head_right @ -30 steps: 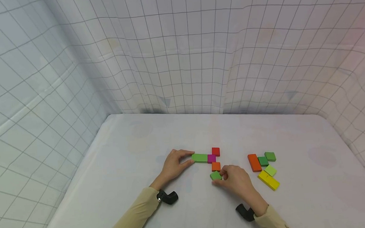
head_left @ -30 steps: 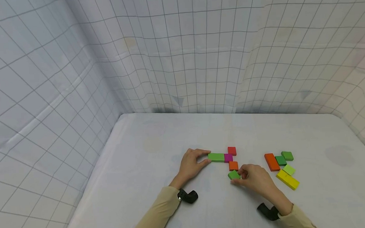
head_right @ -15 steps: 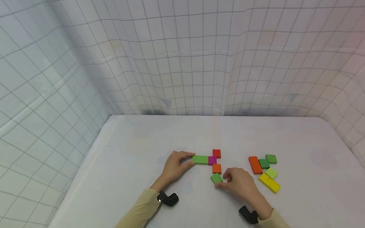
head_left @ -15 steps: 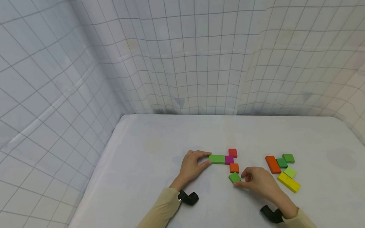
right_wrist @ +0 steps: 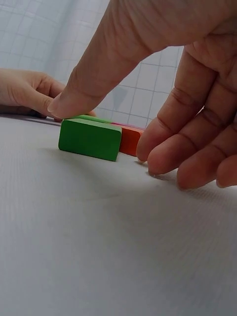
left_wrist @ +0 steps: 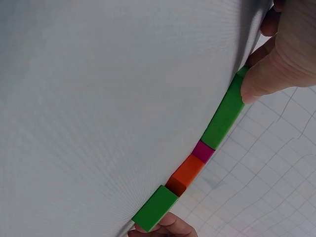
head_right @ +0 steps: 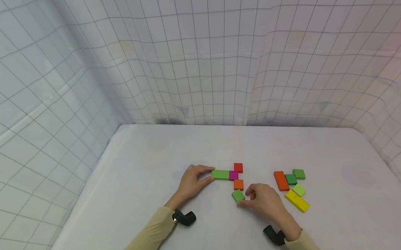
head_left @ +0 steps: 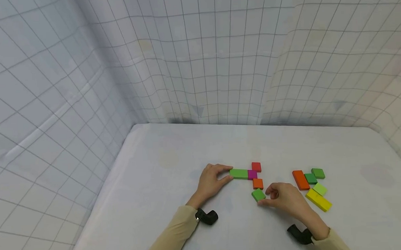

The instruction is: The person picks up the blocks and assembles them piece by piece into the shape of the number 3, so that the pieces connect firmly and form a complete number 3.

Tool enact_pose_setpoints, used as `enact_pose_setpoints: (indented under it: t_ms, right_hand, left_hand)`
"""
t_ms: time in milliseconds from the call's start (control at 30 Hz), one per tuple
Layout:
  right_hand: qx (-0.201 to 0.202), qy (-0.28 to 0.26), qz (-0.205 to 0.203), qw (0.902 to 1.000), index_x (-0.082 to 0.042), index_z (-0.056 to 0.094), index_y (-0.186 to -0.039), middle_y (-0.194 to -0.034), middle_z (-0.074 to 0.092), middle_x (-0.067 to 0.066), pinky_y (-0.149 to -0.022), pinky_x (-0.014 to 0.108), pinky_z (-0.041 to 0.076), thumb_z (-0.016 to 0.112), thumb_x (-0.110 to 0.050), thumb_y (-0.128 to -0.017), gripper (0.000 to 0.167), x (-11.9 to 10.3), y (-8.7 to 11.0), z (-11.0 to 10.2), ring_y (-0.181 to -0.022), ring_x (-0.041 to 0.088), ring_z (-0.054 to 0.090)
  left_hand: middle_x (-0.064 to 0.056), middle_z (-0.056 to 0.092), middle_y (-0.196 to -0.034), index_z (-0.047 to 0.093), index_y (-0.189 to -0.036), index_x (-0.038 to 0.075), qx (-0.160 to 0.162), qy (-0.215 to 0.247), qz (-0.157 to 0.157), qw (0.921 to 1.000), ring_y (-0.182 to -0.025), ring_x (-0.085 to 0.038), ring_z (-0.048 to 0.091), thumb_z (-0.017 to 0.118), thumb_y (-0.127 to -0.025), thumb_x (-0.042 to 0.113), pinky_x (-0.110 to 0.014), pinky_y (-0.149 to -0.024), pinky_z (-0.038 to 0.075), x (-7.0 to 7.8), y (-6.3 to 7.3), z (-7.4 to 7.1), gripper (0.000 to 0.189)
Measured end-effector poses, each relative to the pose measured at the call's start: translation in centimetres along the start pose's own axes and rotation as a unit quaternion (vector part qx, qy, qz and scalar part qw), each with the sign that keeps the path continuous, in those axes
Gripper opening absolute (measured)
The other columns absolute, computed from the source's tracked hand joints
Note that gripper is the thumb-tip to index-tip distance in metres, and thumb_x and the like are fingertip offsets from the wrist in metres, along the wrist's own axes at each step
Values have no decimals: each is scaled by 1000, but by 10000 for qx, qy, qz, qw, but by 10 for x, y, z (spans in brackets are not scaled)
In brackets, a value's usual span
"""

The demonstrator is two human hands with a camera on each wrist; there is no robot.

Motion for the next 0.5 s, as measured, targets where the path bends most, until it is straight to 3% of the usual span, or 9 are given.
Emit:
enact_pose_setpoints:
  t_ms: [333, 500]
  right_hand:
    - [-159, 33, -182, 9997, -12, 68, -86, -67, 51, -5, -58, 29, 39, 83, -43, -67, 40, 4, 0, -6, -64, 14, 46]
    - [-262, -104, -68, 9996, -11, 68, -92, -72, 53, -4, -59, 30, 42, 83, -40, -70, 39, 15, 3, -17, -68, 15, 48]
  left_hand:
    - [6, 67, -112, 70, -116, 19, 112, -31, 121, 9999, -85, -12, 49, 71, -85, 34, -28, -74, 38, 0, -1, 2, 34]
    - [6, 67, -112, 70, -116, 19, 81, -17, 111, 9999, -85, -13, 49, 72, -85, 33, -30, -74, 38, 1, 0, 4, 34]
Point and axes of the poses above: each hand's wrist, its own y-axis away from the middle knuckle, its own z-axis out of the palm, x = y × z, the point moved 2 cm from there along -y, towards the middle knuckle
